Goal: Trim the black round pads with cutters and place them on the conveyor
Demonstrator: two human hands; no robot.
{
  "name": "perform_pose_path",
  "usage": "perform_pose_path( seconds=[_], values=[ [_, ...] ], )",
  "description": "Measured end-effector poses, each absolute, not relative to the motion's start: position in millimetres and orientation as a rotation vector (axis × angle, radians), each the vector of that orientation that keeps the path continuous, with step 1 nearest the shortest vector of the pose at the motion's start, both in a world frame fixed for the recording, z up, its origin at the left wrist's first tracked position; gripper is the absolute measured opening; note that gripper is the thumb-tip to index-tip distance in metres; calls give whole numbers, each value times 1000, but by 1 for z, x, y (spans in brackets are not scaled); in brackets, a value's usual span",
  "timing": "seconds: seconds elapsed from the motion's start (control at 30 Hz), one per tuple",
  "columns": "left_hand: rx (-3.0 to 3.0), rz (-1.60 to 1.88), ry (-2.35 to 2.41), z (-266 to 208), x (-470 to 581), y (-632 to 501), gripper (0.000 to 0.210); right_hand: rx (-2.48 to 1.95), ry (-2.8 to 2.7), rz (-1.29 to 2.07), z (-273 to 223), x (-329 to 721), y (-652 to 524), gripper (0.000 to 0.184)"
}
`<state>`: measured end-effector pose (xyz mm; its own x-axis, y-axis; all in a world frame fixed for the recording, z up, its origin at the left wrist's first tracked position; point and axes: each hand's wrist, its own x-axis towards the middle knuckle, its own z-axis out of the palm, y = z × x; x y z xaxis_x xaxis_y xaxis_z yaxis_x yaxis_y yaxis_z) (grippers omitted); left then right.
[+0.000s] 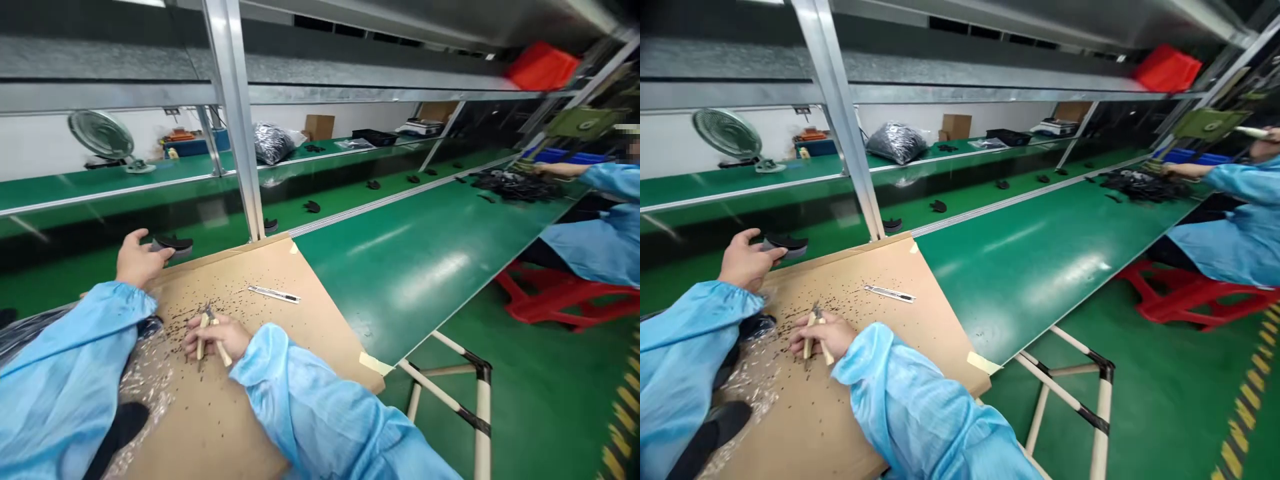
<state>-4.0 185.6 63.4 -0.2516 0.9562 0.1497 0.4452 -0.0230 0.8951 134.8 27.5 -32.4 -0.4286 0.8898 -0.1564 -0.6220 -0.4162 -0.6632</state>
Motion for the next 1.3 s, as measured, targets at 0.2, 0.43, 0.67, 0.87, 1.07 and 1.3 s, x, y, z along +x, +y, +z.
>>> perform_pose_path(
  seconds=[0.2, 0.43, 0.67, 0.87, 1.07, 1.3],
  values=[
    [939, 1364, 1215, 71, -24, 76, 12, -667, -651, 1788, -13, 146, 24, 43],
    [626, 1419, 936, 20, -27, 1, 24, -927, -1169, 1253, -9, 150, 18, 35],
    [557, 1434, 847, 0, -29, 1, 34, -1070, -1935, 428, -9, 155, 10, 36],
    [533, 1395, 911, -5, -31, 4, 35, -1089, -2155, 267, -13, 150, 7, 41],
    [540, 1376, 886, -3, -31, 2, 38, -1094, -2170, 293, -13, 150, 5, 42],
    [522, 1360, 891, -3, -31, 1, 40, -1109, -2234, 233, -16, 151, 5, 44]
  ],
)
